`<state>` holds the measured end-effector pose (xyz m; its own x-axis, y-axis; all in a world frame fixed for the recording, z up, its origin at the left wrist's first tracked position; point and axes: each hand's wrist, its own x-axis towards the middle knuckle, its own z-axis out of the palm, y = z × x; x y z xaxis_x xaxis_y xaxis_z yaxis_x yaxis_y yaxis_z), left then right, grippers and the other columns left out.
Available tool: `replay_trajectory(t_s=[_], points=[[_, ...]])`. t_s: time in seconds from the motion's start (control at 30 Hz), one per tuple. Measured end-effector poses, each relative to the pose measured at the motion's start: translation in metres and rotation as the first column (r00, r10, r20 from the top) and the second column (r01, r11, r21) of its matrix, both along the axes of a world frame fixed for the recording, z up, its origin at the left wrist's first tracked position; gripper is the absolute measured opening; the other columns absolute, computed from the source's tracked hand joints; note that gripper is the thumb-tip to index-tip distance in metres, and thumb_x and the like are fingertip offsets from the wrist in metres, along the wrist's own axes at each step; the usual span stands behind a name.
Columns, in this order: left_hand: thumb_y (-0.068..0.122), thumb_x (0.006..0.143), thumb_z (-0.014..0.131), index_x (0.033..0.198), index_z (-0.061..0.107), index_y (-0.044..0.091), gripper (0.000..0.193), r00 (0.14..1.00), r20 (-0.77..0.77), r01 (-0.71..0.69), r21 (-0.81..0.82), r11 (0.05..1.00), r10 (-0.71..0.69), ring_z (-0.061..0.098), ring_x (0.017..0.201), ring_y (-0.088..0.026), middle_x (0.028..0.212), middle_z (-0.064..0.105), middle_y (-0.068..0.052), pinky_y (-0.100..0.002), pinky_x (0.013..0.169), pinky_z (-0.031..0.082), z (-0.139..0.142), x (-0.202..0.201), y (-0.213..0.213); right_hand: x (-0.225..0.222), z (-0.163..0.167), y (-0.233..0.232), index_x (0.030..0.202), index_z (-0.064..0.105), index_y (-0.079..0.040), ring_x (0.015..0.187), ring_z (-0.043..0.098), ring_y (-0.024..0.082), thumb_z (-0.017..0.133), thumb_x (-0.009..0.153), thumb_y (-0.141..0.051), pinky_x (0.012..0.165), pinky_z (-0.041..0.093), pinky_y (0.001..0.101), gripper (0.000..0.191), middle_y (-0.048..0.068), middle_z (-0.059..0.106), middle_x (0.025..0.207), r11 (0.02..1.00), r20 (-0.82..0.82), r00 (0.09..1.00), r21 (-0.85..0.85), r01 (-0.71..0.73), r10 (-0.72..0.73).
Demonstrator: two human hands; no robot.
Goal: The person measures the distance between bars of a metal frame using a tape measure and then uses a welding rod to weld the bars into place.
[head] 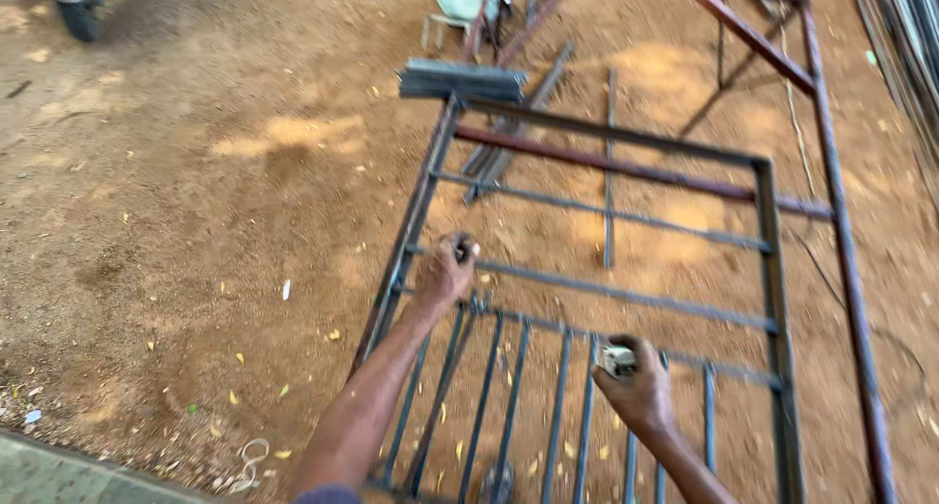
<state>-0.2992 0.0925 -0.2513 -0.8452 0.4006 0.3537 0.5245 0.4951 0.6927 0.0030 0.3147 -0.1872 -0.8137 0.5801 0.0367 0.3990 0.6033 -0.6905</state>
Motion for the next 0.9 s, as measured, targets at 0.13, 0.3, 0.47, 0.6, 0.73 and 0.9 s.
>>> replay_trajectory(t_s=[0.13, 0.3, 0.47, 0.6, 0.73, 0.9], points=[[0.024, 0.095, 0.075, 0.123, 0.066, 0.005, 0.035, 0.998, 0.048, -0.043, -0.151, 0.988, 0.051, 0.072, 0.074, -0.022, 0.096, 0.075, -0.016, -0.036, 0.059, 0.062, 0.011, -0.057, 0.006, -0.097, -0.029, 0.012, 0.125, 0.059, -0.007, 0.094, 0.065, 0.037, 0.085, 0.074, -0.020, 0.077, 0.056, 0.0470, 0.059, 0.020, 0.061, 0.112, 0.963, -0.170, 0.968, 0.228, -0.144, 0.185], [0.028, 0.093, 0.076, 0.126, 0.061, -0.001, 0.046, 0.997, -0.020, -0.078, -0.247, 0.966, 0.076, 0.071, 0.078, -0.032, 0.108, 0.069, -0.023, -0.044, 0.065, 0.061, 0.051, -0.153, 0.036, -0.181, -0.066, 0.031, 0.126, 0.059, -0.008, 0.094, 0.064, 0.038, 0.080, 0.080, -0.024, 0.075, 0.056, 0.0487, 0.054, 0.019, 0.062, 0.112, 0.960, -0.212, 0.967, 0.268, -0.079, 0.139], [0.019, 0.099, 0.063, 0.130, 0.058, 0.001, 0.036, 0.947, -0.321, -0.118, -0.284, 0.951, 0.021, 0.064, 0.112, -0.039, 0.124, 0.065, -0.022, -0.052, 0.099, 0.050, 0.056, -0.250, 0.092, -0.212, -0.083, 0.043, 0.116, 0.061, -0.010, 0.087, 0.068, 0.036, 0.081, 0.081, -0.030, 0.072, 0.056, 0.0481, 0.045, 0.015, 0.066, 0.102, 0.978, -0.069, 0.997, 0.206, -0.012, 0.027], [0.020, 0.102, 0.058, 0.132, 0.058, 0.004, 0.034, 0.941, -0.323, -0.208, -0.304, 0.930, 0.105, 0.063, 0.113, -0.038, 0.126, 0.064, -0.020, -0.051, 0.104, 0.048, 0.038, -0.321, 0.148, -0.206, -0.083, 0.036, 0.109, 0.063, -0.014, 0.080, 0.070, 0.034, 0.079, 0.080, -0.029, 0.066, 0.057, 0.0469, 0.037, 0.012, 0.068, 0.097, 0.979, 0.061, 0.997, 0.194, -0.060, 0.049], [0.015, 0.106, 0.050, 0.131, 0.059, 0.007, 0.028, 0.903, -0.430, -0.258, -0.524, 0.811, 0.009, 0.062, 0.113, -0.040, 0.125, 0.064, -0.024, -0.052, 0.099, 0.050, 0.010, -0.365, 0.190, -0.199, -0.078, 0.029, 0.105, 0.064, -0.013, 0.079, 0.070, 0.033, 0.081, 0.073, -0.029, 0.059, 0.057, 0.0459, 0.039, 0.013, 0.068, 0.093, 0.964, 0.029, 0.998, 0.258, -0.059, 0.053], [0.020, 0.094, 0.063, 0.105, 0.068, 0.005, 0.019, 0.940, -0.341, -0.257, -0.757, 0.600, -0.029, 0.061, 0.116, -0.036, 0.118, 0.067, -0.020, -0.048, 0.098, 0.052, -0.019, -0.388, 0.197, -0.197, -0.070, 0.031, 0.110, 0.062, -0.008, 0.071, 0.073, 0.027, 0.081, 0.075, -0.027, 0.055, 0.061, 0.0405, 0.044, 0.013, 0.070, 0.099, 0.995, 0.242, 0.970, 0.088, -0.041, 0.019]])
